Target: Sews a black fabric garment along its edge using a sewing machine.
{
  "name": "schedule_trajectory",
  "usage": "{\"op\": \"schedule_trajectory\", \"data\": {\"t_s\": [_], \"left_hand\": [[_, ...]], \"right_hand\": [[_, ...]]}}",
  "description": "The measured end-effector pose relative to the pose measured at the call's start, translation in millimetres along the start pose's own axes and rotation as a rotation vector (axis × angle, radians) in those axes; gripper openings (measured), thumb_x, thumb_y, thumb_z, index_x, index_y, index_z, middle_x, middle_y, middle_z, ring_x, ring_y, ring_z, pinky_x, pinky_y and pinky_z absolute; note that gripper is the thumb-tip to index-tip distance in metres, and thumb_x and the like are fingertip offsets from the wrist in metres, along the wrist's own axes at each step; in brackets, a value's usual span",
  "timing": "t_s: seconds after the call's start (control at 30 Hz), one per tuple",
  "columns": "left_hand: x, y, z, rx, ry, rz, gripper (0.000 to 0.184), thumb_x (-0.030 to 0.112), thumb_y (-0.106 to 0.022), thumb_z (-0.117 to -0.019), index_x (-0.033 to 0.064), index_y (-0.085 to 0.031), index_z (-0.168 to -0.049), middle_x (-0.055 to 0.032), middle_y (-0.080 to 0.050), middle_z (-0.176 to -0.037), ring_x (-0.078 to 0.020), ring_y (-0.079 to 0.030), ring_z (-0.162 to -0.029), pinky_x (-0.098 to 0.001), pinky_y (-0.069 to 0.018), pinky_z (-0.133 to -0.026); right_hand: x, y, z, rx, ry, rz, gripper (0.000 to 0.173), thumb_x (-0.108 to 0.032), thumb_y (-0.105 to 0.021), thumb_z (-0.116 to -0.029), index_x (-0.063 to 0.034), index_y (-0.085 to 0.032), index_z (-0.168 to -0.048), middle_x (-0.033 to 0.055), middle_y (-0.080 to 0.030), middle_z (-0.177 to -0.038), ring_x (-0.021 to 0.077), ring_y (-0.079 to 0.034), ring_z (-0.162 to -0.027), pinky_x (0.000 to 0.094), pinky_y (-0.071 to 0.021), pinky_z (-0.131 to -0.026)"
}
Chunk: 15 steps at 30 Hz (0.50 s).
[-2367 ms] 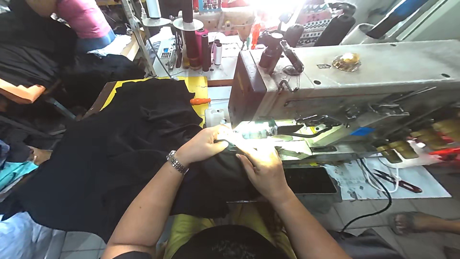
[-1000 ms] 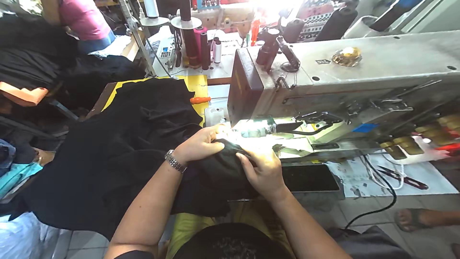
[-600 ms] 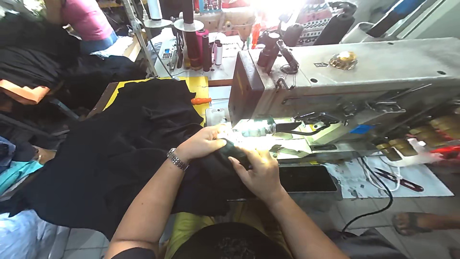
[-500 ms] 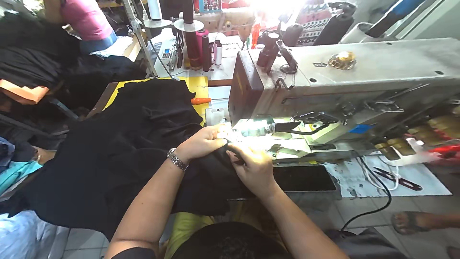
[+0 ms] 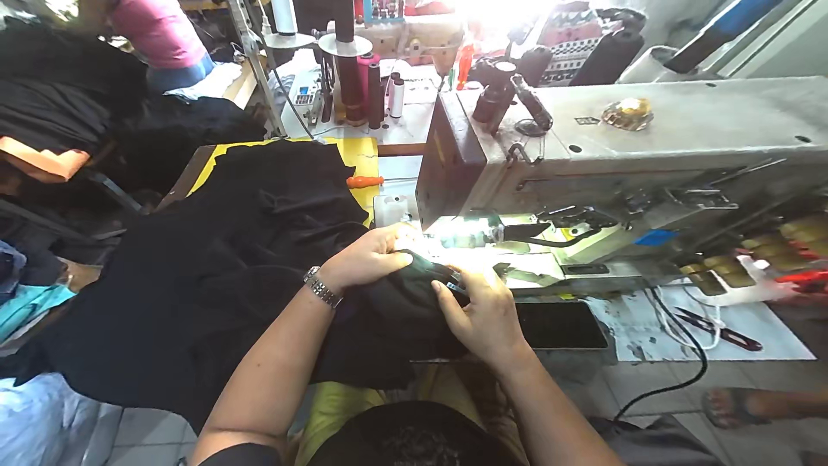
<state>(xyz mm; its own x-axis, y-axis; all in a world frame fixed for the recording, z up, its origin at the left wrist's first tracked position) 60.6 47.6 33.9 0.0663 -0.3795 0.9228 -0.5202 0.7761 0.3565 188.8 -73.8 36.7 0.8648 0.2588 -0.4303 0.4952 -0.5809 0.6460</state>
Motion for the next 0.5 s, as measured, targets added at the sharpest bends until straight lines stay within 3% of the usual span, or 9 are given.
{"op": "schedule_trajectory", "data": {"t_s": [0.07,0.2,0.3,0.5], "left_hand": [[0.0,-0.2,0.7,-0.017,-0.021,0.016,0.025,0.004,-0.058,-0.0931,0.0009,-0.063,-0.118,-0.0052,-0.068,-0.109,-0.0085,-0.065,-0.097,-0.0261,-0.0556,-0.084],[-1.1,-1.4,1.2,-0.027,-0.02,0.041,0.026,0.004,-0.058,-0.0921,0.0006,-0.062,-0.117,-0.0054,-0.068,-0.108,-0.0092,-0.065,-0.098,-0.0267,-0.0556,-0.084],[-1.2,-1.7,1.5,-0.03,-0.011,0.034,0.028,0.005,-0.059,-0.092,0.0007,-0.062,-0.119,-0.0055,-0.068,-0.11,-0.0092,-0.065,-0.099,-0.0267,-0.0557,-0.085],[-0.6,-2.8,1.0,-0.024,-0.018,0.03,0.026,0.003,-0.059,-0.0918,0.0018,-0.061,-0.118,-0.0041,-0.069,-0.099,-0.0079,-0.066,-0.09,-0.0255,-0.0563,-0.079]], "right_hand": [[0.9,1.2,-0.9,0.001,0.021,-0.006,0.028,-0.03,-0.062,-0.0971,-0.0115,-0.078,-0.109,0.0071,-0.076,-0.102,0.0222,-0.071,-0.093,0.0392,-0.0583,-0.082],[-2.8,-2.7,-1.6,-0.004,0.049,-0.004,0.023,-0.029,-0.063,-0.097,-0.0157,-0.08,-0.108,0.005,-0.077,-0.104,0.0219,-0.071,-0.1,0.0396,-0.0579,-0.086],[-7.3,-7.0,-3.0,0.005,0.071,0.001,0.024,-0.028,-0.063,-0.097,-0.0158,-0.08,-0.107,0.0051,-0.076,-0.099,0.0215,-0.072,-0.093,0.0385,-0.0578,-0.081],[-10.3,-9.8,-5.3,0.029,0.092,0.003,0.022,-0.026,-0.061,-0.0999,-0.0184,-0.081,-0.103,0.0038,-0.074,-0.089,0.0183,-0.069,-0.083,0.0356,-0.0563,-0.073]]}}
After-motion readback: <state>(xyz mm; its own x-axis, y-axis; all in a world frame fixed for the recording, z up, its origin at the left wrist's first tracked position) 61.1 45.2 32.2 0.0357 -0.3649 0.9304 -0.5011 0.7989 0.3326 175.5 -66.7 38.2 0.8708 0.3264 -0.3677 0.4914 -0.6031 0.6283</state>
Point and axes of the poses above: each hand's wrist, its own z-axis away from the middle knuckle, its own y-axis out of the back of the hand, x = y × z, the point moved 8 cm from there along -z, towards the middle knuckle
